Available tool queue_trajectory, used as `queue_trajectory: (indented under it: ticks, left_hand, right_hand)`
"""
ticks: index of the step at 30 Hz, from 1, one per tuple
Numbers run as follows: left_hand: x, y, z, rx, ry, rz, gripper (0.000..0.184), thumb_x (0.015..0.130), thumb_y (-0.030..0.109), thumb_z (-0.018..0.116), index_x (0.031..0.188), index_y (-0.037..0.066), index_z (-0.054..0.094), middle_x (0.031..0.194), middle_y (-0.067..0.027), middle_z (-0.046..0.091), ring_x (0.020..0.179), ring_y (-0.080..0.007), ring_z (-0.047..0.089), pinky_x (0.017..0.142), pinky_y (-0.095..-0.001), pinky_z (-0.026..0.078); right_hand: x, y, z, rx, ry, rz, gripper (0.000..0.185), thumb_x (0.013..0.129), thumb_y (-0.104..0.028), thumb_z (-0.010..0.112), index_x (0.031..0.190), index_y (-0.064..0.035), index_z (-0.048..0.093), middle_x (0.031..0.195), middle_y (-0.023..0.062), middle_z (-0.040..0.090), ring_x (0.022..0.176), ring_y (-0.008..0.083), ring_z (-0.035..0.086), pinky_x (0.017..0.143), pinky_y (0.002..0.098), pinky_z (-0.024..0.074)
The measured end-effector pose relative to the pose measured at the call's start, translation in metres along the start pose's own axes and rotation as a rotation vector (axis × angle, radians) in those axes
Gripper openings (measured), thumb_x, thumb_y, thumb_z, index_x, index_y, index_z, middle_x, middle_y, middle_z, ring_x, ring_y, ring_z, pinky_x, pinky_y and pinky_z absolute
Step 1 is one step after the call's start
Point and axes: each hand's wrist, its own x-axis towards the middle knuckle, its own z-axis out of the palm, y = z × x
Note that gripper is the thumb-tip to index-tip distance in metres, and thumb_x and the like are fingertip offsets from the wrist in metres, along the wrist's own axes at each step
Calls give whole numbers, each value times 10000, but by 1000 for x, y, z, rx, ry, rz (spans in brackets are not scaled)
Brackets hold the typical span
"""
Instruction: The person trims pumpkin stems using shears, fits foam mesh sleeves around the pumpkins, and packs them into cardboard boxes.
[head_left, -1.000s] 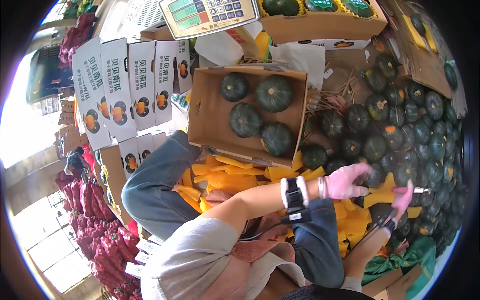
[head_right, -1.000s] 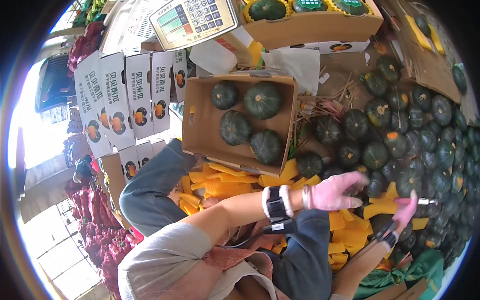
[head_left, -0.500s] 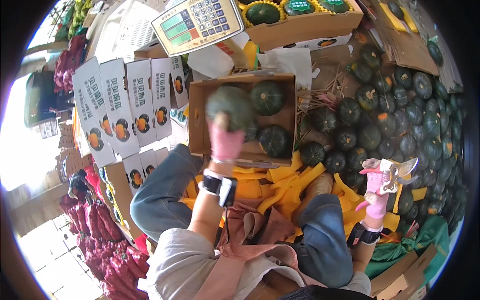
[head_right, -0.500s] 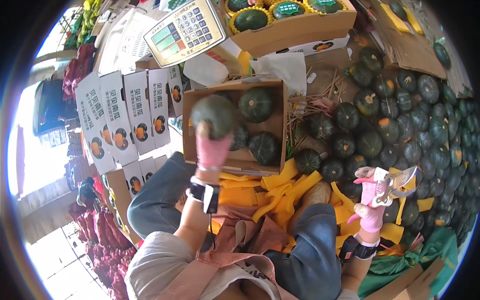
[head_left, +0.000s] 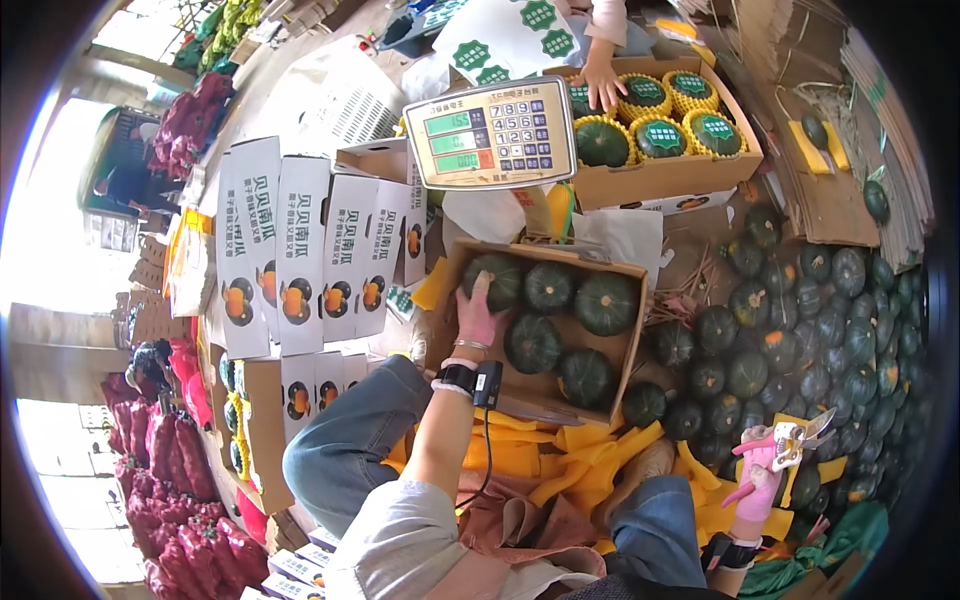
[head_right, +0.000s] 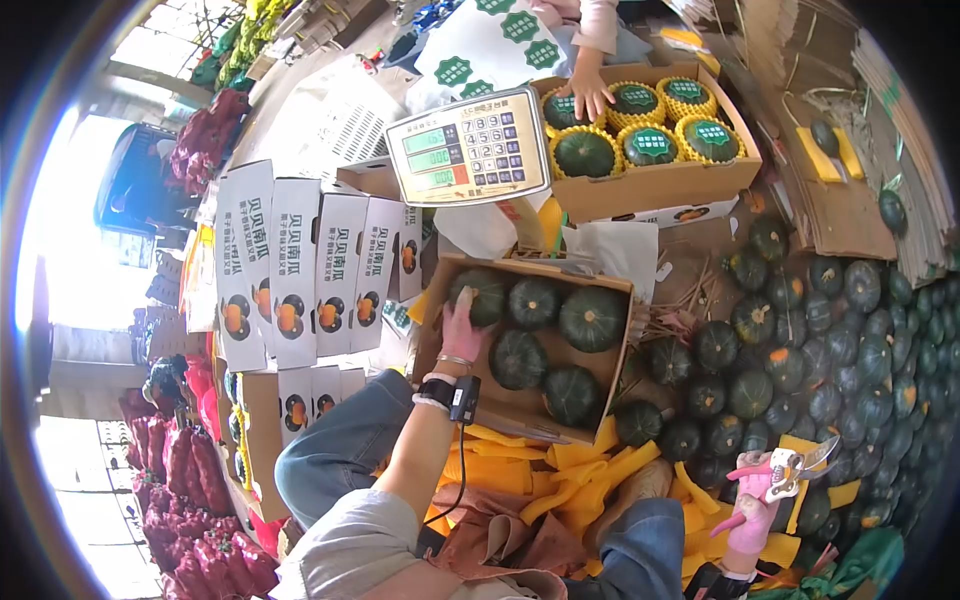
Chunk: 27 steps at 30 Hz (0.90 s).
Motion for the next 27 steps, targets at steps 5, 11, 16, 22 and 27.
queue_trajectory:
  ticks: [5,11,16,22,27]
  left_hand:
    - [18,6,-15,1352,33,770,420,872,243,559,1223,19,505,1122,-283,528,1068,-434,480,906,-436,413]
    - [-70,9,-19,1196,-83,924,456,857,190,579,1274,65,444,1198,-229,463,1117,-392,452,919,-440,412]
    - [-152,-17,-15,1327,-323,901,567,753,127,678,1266,50,448,1212,-181,475,1097,-350,467,944,-409,406]
    - [-219,-20,36,1107,-783,969,572,676,97,725,1201,38,506,1224,-185,478,1100,-360,471,925,-411,416]
    - [-207,-26,62,1205,-783,1196,493,621,89,713,1094,52,578,1148,-160,541,1040,-351,517,911,-421,411]
  right_hand:
    - [-3,-3,3,82,29,43,644,698,-172,604,1269,21,377,1203,129,460,1195,292,416,1067,444,273]
    - [-6,17,-25,202,87,119,608,707,-139,593,1257,28,397,1217,153,489,1154,297,493,1039,443,343]
    - [-10,20,-35,185,307,142,547,735,-134,573,1246,-2,429,1166,123,531,1051,256,543,946,412,407]
    - [-11,7,-26,15,438,234,284,759,-135,571,1015,-14,547,849,97,595,607,166,554,544,282,466]
    - [-11,-10,3,123,547,310,146,770,-72,641,747,-133,510,598,-16,500,478,84,486,388,227,337]
